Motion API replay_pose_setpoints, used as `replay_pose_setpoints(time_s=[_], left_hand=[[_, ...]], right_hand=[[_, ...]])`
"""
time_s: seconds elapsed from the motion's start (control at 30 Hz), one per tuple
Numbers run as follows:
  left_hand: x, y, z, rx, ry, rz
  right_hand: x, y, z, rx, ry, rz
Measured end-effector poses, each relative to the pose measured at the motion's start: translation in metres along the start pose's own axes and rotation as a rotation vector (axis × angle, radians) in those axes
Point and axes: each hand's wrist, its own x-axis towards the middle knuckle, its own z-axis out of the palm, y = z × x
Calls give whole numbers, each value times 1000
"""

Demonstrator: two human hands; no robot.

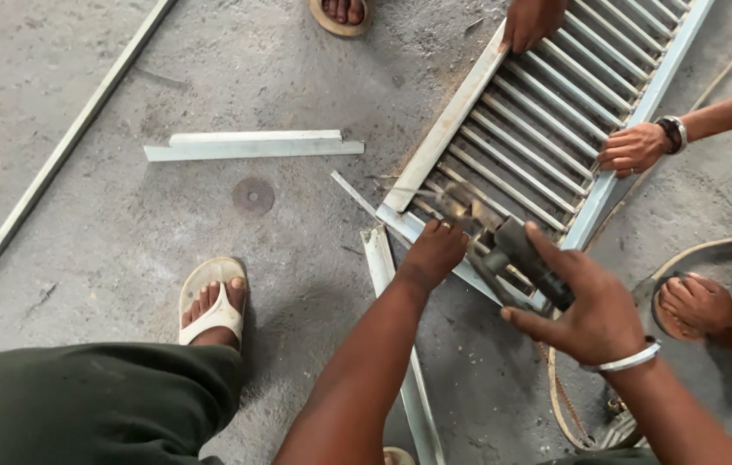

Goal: The person holds a metal frame and a metal strip together while another person uses a welding tool to join them. They reposition the pieces and apply the welding tool to different points along the joint to secure the metal together.

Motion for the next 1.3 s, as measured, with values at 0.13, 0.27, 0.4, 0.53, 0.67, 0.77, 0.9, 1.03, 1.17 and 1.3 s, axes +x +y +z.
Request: replay_pose_setpoints(time_s=[0.13,0.27,0.4,0.53,0.67,0.77,0.9,1.03,1.17,1.3], left_hand=[[7,-1,17,-87,-51,-18],[7,-2,3,-178,6,-27],[3,-1,-23,-186,-39,2],[-3,0,-43,-127,-230,-9],[-2,2,-42,-90,-232,-8],[-2,3,-42,-40,-240,2],[-4,2,-43,-59,-216,-4],[-4,2,-37,-118,-179,-16],[-2,1,-25,-168,-193,-39],[0,1,-14,-251,-165,-63]], right_hand=[[-5,-3,10,-74,-78,74],[-8,0,16,-118,-119,99],[-9,5,21,-81,-93,78],[-6,3,14,-55,-91,120],[-3,12,12,-59,-61,94],[-4,14,10,-84,-48,133],[-6,15,12,-34,-32,91],[-5,7,13,-46,-92,128],[-5,9,19,-47,-92,98],[-4,8,23,-89,-120,109]])
